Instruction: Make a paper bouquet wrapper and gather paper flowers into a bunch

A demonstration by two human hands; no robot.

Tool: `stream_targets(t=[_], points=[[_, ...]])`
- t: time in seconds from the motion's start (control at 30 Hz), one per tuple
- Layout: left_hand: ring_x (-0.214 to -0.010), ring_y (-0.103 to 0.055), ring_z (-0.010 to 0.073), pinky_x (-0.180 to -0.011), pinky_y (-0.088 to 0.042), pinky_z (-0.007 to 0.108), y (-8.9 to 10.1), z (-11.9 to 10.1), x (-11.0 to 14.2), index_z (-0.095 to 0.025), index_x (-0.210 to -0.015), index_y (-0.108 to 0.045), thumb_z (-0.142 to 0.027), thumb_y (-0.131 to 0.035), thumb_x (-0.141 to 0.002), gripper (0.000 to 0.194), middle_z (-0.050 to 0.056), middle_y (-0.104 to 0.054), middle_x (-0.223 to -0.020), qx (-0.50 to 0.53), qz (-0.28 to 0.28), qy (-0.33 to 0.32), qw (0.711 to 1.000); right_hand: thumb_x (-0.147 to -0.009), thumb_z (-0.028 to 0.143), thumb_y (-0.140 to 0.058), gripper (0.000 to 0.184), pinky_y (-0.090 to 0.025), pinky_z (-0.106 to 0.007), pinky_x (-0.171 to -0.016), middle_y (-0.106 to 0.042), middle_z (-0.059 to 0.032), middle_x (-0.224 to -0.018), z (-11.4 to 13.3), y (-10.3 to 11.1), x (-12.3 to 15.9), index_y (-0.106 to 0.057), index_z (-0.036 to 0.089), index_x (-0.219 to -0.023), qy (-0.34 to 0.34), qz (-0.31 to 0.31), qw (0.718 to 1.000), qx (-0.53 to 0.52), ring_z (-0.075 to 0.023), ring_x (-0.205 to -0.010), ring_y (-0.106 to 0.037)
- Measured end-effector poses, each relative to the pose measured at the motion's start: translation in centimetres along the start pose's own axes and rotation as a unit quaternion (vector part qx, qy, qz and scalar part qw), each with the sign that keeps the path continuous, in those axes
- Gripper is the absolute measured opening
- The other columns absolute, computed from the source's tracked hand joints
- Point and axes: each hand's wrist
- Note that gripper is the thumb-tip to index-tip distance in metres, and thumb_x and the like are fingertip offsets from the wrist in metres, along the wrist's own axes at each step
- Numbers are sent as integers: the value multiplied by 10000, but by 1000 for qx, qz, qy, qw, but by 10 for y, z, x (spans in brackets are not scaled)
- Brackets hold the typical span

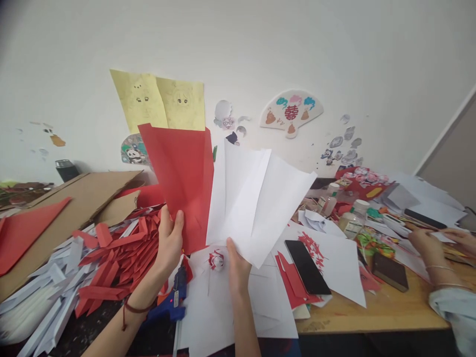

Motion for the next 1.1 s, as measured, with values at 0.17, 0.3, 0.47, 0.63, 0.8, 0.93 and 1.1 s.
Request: stream_targets(t=[0.17, 0.3, 0.47, 0.63, 0.8, 0.93, 1.1], points=[[-1356, -465, 261, -1088, -453, 400, -3, 1, 2, -277, -1377, -467, -506, -558, -910, 528, 86, -540, -1404, 38, 13, 52, 998, -771, 388, -760, 763, -468, -391, -1077, -535, -99, -1388, -5, 5, -2, -466, 172, -1441, -2, 28, 1000, -13, -235, -1230, -555], [-1340, -493, 224, -1060, -486, 368, -4, -3, 5, -315, -1390, -414, -442, -570, -918, 514, 62, -504, -1452, 109, 62, 68, 990, -774, 406, -752, 752, -507, -416, -1024, -557, -115, -1360, -7, 6, -2, -478, 162, -1431, -22, 58, 998, -32, -255, -1195, -578], [-1254, -578, 232, -1027, -519, 391, -2, -9, 11, -308, -1365, -362, -324, -723, -816, 657, 76, -543, -1412, 157, 101, 87, 979, -763, 411, -760, 752, -435, -377, -1108, -528, -113, -1394, -2, 5, 2, -499, 138, -1413, 8, 16, 999, 26, -237, -1244, -544], [-1157, -641, 259, -932, -575, 404, -2, -11, 14, -281, -1334, -387, -271, -807, -710, 752, 95, -594, -1345, 156, 124, 111, 974, -767, 414, -754, 773, -432, -379, -1112, -510, -127, -1410, -5, 5, 4, -477, 124, -1428, 43, 6, 998, 56, -240, -1241, -548], [-1152, -637, 292, -950, -545, 435, -6, -3, 15, -195, -1259, -529, -304, -816, -694, 643, 131, -648, -1280, 144, 127, 147, 970, -769, 433, -750, 762, -434, -379, -1113, -500, -132, -1419, -3, 4, 7, -495, 110, -1411, 38, -8, 998, 46, -249, -1262, -533], [-1037, -677, 289, -899, -548, 444, -9, 4, 18, -152, -1136, -614, -345, -782, -723, 486, 133, -701, -1173, 123, 122, 154, 973, -769, 456, -747, 703, -452, -372, -1100, -561, -136, -1353, -2, 5, 8, -569, 84, -1338, 20, -12, 998, 55, -255, -1228, -562], [-1044, -663, 280, -898, -531, 421, -16, 7, 21, -156, -1112, -629, -335, -764, -729, 444, 120, -710, -1133, 73, 58, 115, 989, -771, 488, -732, 657, -496, -385, -1045, -618, -134, -1274, -9, 7, 11, -627, 91, -1284, -5, -16, 998, 61, -274, -1209, -576]])
Point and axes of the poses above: each hand's wrist, its own x-axis away from the middle knuckle, its own y-axis out of the back of the hand, z = x × y
